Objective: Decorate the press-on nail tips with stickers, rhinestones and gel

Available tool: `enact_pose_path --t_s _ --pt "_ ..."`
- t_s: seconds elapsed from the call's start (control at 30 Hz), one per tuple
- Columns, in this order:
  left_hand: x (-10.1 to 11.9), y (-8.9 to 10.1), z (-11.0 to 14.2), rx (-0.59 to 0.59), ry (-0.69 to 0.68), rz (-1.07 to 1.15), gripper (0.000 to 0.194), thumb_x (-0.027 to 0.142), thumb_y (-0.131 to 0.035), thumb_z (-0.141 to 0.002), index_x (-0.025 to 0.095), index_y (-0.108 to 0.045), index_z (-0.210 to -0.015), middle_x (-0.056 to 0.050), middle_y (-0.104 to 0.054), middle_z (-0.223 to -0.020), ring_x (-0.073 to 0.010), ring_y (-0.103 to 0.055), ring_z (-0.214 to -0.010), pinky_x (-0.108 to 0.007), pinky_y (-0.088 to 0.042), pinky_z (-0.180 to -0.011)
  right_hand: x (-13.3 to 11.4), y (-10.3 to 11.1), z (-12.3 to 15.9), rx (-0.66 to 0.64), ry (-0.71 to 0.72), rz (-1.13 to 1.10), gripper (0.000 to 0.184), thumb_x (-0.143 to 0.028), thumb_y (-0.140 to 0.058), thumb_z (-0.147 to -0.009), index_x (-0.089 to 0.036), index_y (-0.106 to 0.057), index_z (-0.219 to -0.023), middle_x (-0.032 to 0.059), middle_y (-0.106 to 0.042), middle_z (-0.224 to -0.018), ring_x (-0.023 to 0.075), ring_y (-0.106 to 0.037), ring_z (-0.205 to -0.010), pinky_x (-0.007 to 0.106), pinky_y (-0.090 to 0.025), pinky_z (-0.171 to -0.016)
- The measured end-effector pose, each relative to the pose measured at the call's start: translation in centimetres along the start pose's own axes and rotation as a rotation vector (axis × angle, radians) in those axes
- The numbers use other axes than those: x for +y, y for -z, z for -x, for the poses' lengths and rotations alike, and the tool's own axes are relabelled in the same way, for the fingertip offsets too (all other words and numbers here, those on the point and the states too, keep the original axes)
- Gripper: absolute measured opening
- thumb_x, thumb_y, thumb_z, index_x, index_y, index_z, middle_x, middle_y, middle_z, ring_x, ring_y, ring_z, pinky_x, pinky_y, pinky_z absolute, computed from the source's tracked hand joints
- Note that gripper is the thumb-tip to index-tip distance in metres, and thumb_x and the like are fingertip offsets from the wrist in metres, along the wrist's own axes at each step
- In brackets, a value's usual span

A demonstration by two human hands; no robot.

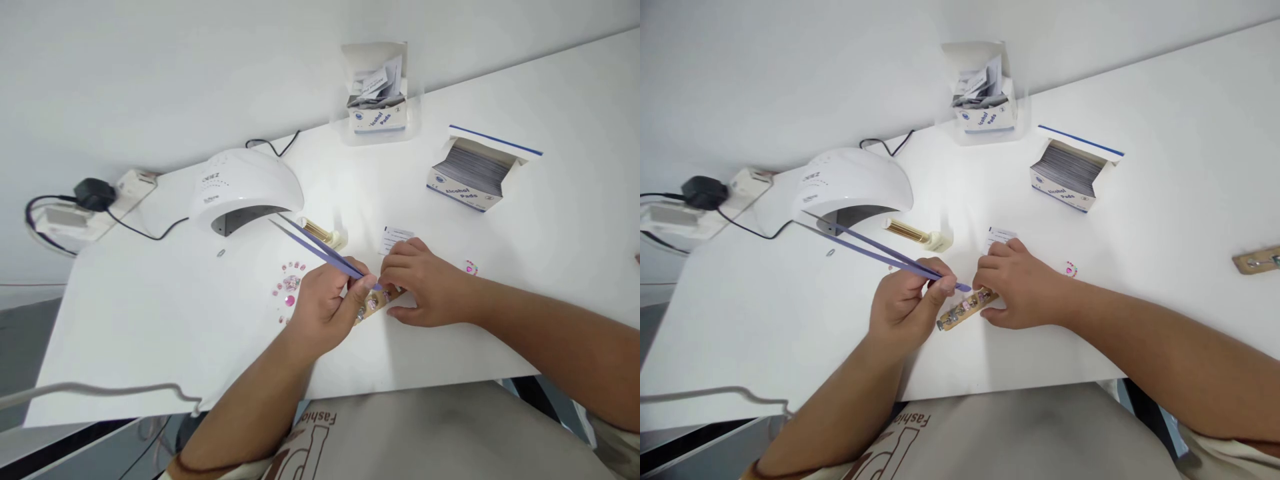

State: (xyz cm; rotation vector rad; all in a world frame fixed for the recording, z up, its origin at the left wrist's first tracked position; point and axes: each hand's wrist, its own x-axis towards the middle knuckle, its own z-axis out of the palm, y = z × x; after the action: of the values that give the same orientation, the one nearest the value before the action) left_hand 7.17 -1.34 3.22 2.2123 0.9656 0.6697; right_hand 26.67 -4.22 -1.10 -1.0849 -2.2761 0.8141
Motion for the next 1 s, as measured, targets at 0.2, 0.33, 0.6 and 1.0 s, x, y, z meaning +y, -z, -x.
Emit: enact_pose_path --t_s 0.2,0.33,0.6,1.0 --pt "-0.1 -0.1 0.1 -0.057 -0.016 0.009 0.018 0.02 -0.049 -0.093 0.019 -0.053 -0.076 0.006 -0.051 -0.058 -0.0073 -0.046 -0.05 -0.02 -0.038 -0.05 0.0 0.5 0.1 -0.023 -0.019 -0.017 0.025 -0.027 -0.072 -0.071 -0.017 -0.061 -0.091 0.0054 -0.062 -0.087 0.023 -0.05 -0.09 0.04 -0.032 -0.086" --pt "0.0 0.0 0.1 -0.084 -0.072 -0.032 0.018 0.019 -0.046 -0.094 0.018 -0.051 -0.077 0.004 -0.052 -0.062 -0.0085 -0.046 -0.053 -0.021 -0.036 -0.051 0.1 0.9 0.4 0.144 0.067 -0.103 0.029 -0.037 -0.07 -0.076 -0.018 -0.057 -0.093 0.0046 -0.061 -0.085 0.0207 -0.051 -0.084 0.041 -0.037 -0.085" --pt "1.5 -1.0 0.0 -0.147 -0.328 -0.412 0.026 0.018 -0.043 -0.094 0.019 -0.043 -0.068 0.001 -0.048 -0.058 -0.0131 -0.039 -0.052 -0.027 -0.027 -0.048 -0.9 0.5 1.1 0.384 0.074 -0.433 0.009 -0.028 -0.061 -0.088 -0.02 -0.059 -0.086 -0.0032 -0.055 -0.066 0.0103 -0.052 -0.063 0.025 -0.044 -0.061" --pt "-0.3 0.0 1.0 -0.183 -0.135 -0.243 0.021 0.031 -0.064 -0.083 0.015 -0.06 -0.096 -0.005 -0.061 -0.083 -0.0198 -0.052 -0.075 -0.036 -0.041 -0.067 0.6 1.6 1.7 0.427 0.12 -0.365 0.006 -0.014 -0.054 -0.087 -0.019 -0.057 -0.086 0.0023 -0.059 -0.072 0.0151 -0.055 -0.068 0.031 -0.046 -0.059"
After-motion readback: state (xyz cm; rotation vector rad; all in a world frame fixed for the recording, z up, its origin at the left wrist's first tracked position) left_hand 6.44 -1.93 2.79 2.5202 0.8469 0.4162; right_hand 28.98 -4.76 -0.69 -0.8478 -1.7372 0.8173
